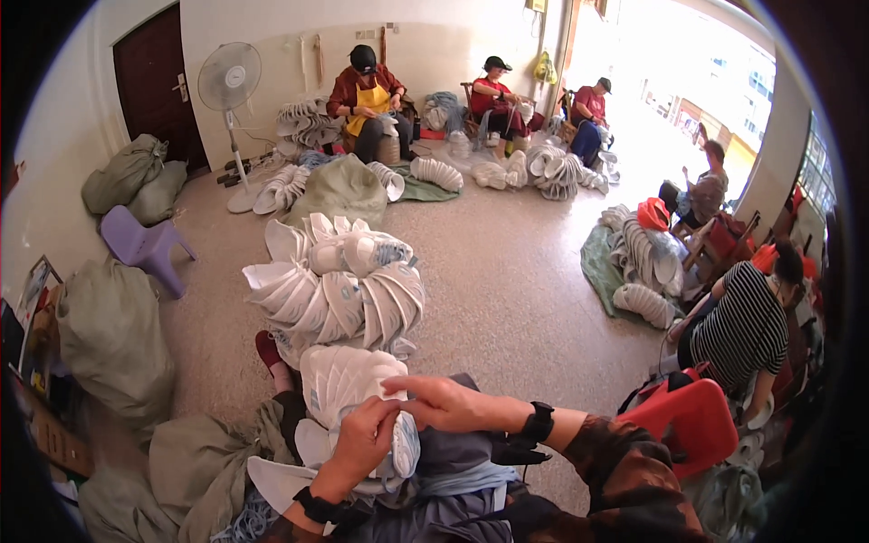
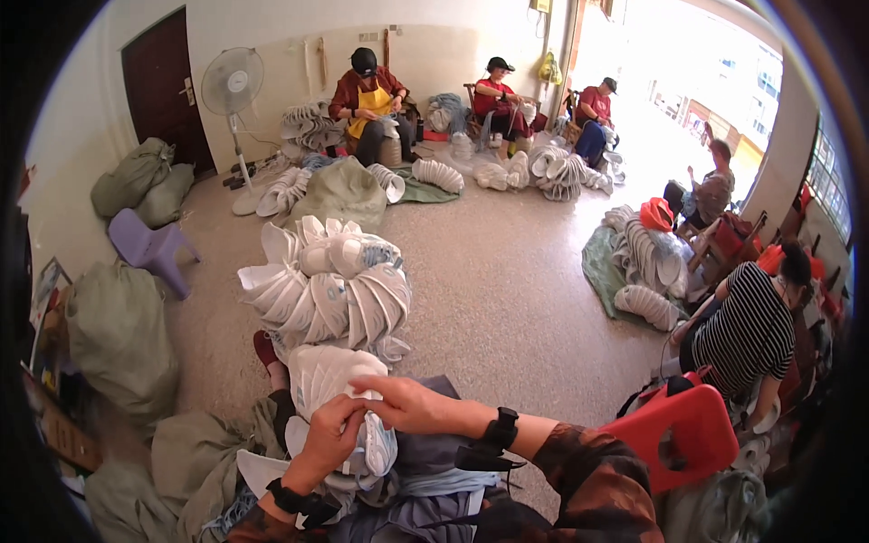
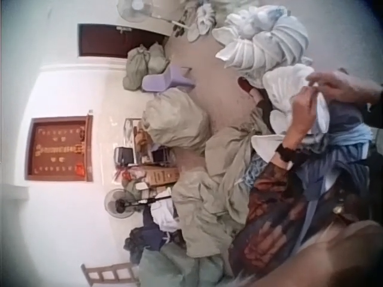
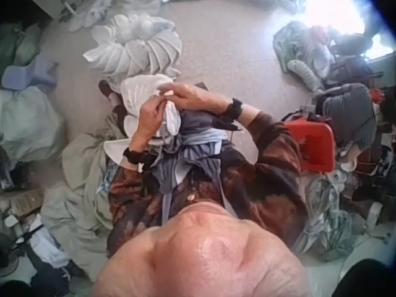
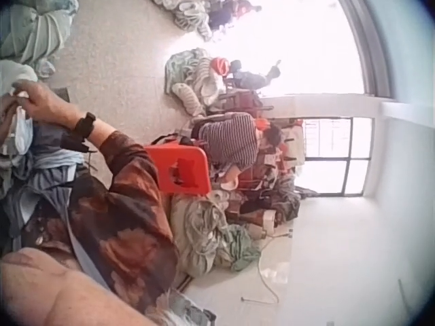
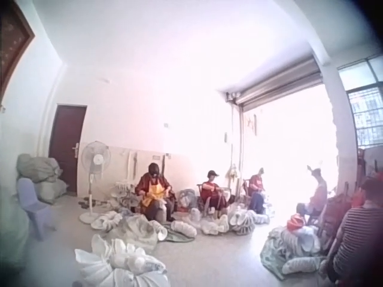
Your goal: Manually thread laces and assemble components of a white and blue athletic shoe.
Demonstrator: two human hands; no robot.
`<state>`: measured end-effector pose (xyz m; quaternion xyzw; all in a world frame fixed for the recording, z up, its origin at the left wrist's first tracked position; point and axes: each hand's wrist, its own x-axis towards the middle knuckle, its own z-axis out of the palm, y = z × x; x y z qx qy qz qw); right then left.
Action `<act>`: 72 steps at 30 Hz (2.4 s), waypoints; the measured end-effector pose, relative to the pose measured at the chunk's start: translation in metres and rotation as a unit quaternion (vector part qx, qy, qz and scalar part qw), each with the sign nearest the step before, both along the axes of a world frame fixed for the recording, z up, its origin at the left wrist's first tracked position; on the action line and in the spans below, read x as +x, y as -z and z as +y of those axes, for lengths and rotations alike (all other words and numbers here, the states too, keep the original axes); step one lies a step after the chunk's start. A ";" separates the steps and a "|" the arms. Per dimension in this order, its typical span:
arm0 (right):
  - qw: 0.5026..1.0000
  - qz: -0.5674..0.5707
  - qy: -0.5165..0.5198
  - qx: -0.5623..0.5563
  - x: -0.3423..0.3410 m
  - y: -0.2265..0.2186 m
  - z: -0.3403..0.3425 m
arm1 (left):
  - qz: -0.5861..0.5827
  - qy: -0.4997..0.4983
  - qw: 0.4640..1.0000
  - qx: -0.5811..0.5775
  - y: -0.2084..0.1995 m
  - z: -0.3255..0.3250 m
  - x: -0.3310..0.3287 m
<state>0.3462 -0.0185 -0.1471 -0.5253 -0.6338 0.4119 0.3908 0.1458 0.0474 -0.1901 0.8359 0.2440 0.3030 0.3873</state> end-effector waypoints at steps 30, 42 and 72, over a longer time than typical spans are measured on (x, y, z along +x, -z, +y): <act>0.947 0.207 -0.022 -0.243 0.018 0.020 -0.090 | -0.006 0.147 0.967 -0.207 -0.030 -0.059 0.001; 0.965 -0.137 0.178 -0.138 0.115 0.033 -0.136 | 0.052 0.115 0.921 -0.369 0.027 -0.063 -0.059; 0.997 0.026 -0.041 -0.068 -0.031 0.045 -0.073 | 0.065 0.045 0.988 -0.135 -0.004 -0.054 -0.040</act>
